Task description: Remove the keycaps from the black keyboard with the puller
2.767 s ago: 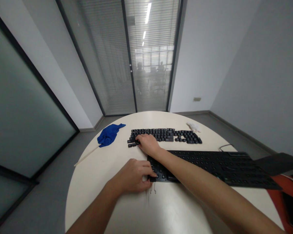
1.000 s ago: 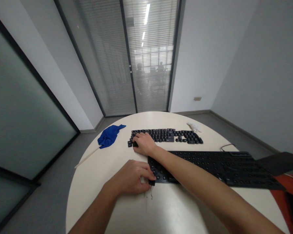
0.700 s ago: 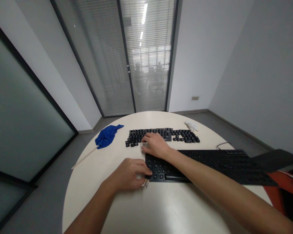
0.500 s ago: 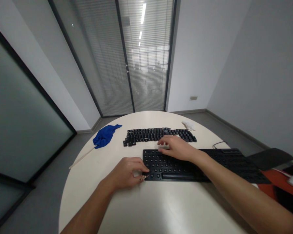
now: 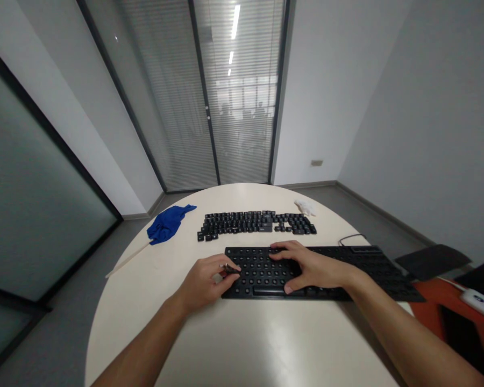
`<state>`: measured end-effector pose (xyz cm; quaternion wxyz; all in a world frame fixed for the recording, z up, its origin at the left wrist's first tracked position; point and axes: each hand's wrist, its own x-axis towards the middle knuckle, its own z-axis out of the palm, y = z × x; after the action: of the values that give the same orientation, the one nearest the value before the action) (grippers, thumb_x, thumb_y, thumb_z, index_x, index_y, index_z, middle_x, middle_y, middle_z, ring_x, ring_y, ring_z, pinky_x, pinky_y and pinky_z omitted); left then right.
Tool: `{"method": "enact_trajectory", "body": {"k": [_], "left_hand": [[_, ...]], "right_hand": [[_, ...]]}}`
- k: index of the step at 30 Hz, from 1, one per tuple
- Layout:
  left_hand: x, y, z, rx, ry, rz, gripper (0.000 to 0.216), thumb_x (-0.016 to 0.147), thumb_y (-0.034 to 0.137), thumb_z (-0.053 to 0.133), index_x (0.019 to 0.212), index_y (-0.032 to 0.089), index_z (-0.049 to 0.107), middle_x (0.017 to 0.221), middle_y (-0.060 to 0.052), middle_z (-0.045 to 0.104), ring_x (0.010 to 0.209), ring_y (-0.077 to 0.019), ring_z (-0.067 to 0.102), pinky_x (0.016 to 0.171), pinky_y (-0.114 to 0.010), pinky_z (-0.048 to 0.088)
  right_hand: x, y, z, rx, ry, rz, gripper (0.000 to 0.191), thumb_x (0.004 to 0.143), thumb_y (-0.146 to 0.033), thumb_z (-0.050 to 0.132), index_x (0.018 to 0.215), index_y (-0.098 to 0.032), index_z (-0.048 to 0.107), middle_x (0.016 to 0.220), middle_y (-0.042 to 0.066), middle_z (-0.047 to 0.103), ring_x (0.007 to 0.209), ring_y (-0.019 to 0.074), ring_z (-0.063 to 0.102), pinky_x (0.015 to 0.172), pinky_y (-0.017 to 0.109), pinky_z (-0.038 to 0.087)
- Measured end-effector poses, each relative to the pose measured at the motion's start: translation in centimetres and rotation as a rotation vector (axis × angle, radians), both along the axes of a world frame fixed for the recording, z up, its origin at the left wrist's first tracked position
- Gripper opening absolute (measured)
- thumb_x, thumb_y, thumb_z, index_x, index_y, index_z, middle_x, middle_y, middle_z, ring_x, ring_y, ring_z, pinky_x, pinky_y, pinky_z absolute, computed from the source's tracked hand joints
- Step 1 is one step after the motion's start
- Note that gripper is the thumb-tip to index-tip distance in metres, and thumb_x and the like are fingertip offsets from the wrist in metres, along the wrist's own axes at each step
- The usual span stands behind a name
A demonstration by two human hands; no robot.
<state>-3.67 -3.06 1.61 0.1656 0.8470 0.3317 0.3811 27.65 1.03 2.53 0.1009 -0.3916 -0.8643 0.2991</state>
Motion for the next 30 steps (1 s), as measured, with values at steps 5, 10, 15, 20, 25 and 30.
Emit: {"method": "enact_trajectory", "body": {"k": [5,10,15,20,25,30], "left_hand": [[1.3,-0.8,-0.2,-0.098,-0.033,0.063,0.011,0.089,0.023,0.062,0.091,0.016,0.07,0.087,-0.006,0.072,0.071,-0.0132,0.066,0.065,-0.024,0.055],[1.6,-1.0,-0.7,-0.087,-0.02,0.058,0.011,0.087,0.023,0.064,0.09,0.015,0.07,0.08,-0.004,0.071,0.065,-0.0121,0.063,0.062,-0.023,0.054],[1.7,-1.0,-0.6,-0.102,-0.017,0.038,0.012,0.087,0.024,0.064,0.092,0.015,0.071,0.079,-0.004,0.07,0.066,-0.0123,0.063,0.062,-0.023,0.053],[2.6,-1.5,-0.1,-0.262,-0.109,0.169,0.013,0.083,0.027,0.068,0.084,0.014,0.073,0.072,-0.003,0.072,0.061,-0.0132,0.065,0.06,-0.022,0.053],[3.4,-1.5,-0.2,-0.535,-0.327,0.189,0.016,0.08,0.029,0.07,0.084,0.014,0.075,0.074,-0.005,0.075,0.064,-0.016,0.069,0.061,-0.023,0.054],[3.1,-0.7,-0.3,-0.654,-0.569,0.241,0.022,0.079,0.032,0.071,0.089,0.013,0.072,0.078,-0.007,0.076,0.067,-0.017,0.072,0.058,-0.022,0.054]], "right_hand": [[-1.9,-0.8,-0.2,0.074,-0.009,0.054,0.078,0.072,-0.062,0.073,0.139,-0.027,0.054,0.15,0.01,0.041,0.139,0.0291,0.033,0.117,0.046,0.026],[-3.5,-1.3,-0.2,0.141,-0.011,0.083,0.075,0.075,-0.063,0.07,0.139,-0.028,0.055,0.148,0.01,0.045,0.135,0.0315,0.037,0.115,0.05,0.027],[-3.4,-0.9,-0.6,0.162,0.017,0.113,0.074,0.077,-0.063,0.068,0.139,-0.025,0.056,0.147,0.012,0.046,0.132,0.0337,0.04,0.112,0.053,0.03],[-4.2,-1.3,-0.3,0.227,0.101,0.11,0.063,0.078,-0.059,0.07,0.13,-0.024,0.063,0.14,0.012,0.052,0.129,0.0317,0.044,0.109,0.051,0.031],[-5.7,-2.3,0.7,0.277,0.239,0.181,0.025,0.089,-0.042,0.066,0.104,-0.023,0.072,0.116,0.008,0.067,0.117,0.0234,0.054,0.105,0.042,0.035],[-5.5,-2.0,0.8,0.303,0.289,0.083,0.023,0.097,-0.035,0.055,0.094,-0.019,0.072,0.093,0.006,0.072,0.095,0.0188,0.062,0.094,0.037,0.042]]}}
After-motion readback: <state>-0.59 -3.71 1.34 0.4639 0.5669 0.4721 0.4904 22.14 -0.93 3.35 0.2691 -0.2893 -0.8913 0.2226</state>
